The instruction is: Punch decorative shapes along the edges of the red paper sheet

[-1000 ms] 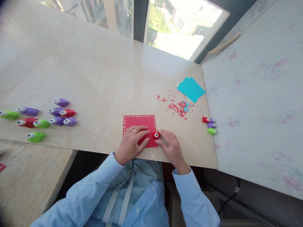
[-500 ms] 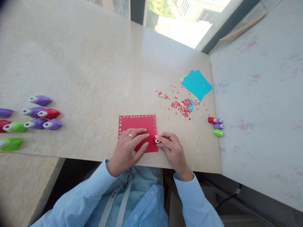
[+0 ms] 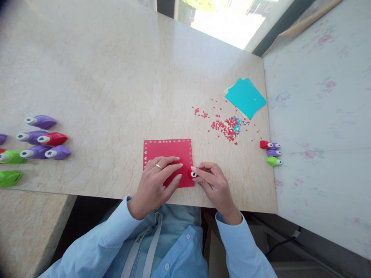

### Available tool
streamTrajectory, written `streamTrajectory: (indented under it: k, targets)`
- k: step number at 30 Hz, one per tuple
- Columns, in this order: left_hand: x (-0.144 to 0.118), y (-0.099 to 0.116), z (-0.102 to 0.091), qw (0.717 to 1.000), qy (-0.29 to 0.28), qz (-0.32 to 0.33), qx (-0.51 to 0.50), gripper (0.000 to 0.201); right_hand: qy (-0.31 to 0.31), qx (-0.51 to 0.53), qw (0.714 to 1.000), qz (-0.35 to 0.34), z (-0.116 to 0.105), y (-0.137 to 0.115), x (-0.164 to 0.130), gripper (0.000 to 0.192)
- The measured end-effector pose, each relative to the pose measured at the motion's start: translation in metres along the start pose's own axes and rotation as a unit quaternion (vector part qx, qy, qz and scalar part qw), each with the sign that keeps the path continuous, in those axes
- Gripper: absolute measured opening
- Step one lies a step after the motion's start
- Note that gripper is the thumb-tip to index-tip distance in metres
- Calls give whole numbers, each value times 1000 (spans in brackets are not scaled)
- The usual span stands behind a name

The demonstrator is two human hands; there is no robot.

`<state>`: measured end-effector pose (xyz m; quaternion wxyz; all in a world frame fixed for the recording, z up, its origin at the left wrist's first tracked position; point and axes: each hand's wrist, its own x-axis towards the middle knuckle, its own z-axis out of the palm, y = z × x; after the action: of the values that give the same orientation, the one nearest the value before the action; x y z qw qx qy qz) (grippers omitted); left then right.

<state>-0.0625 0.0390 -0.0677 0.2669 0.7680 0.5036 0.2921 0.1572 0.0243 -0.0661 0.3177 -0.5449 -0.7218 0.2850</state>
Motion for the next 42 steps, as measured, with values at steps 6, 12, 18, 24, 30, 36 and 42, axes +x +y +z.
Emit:
streamTrajectory:
  k: [6, 12, 18, 24, 30, 36, 42]
  targets:
    - [1, 0, 0, 1000, 1, 5, 1, 25, 1, -8, 1000, 12, 1, -1, 1, 27]
    - [0, 0, 1, 1000, 2, 7, 10, 24, 12, -15, 1000, -1, 3, 0, 1, 27]
    - [-1, -1, 2, 1000, 6, 13, 9, 23, 4, 4, 1000, 23, -3, -2, 1, 37]
    - [-1, -2, 4, 1000, 14, 17, 16, 23, 9, 103, 974, 199, -14, -9, 8, 40]
    - [-1, -3, 5, 999, 21, 22, 12, 22, -171, 127, 926, 312, -25, -24, 29, 50]
    - [-1, -5, 7, 999, 26, 23, -3, 21, -220, 62, 908, 350, -29, -36, 46, 56]
    - [-2, -5, 7, 999, 31, 21, -15, 20, -275, 11, 887, 372, -35, -44, 65, 47]
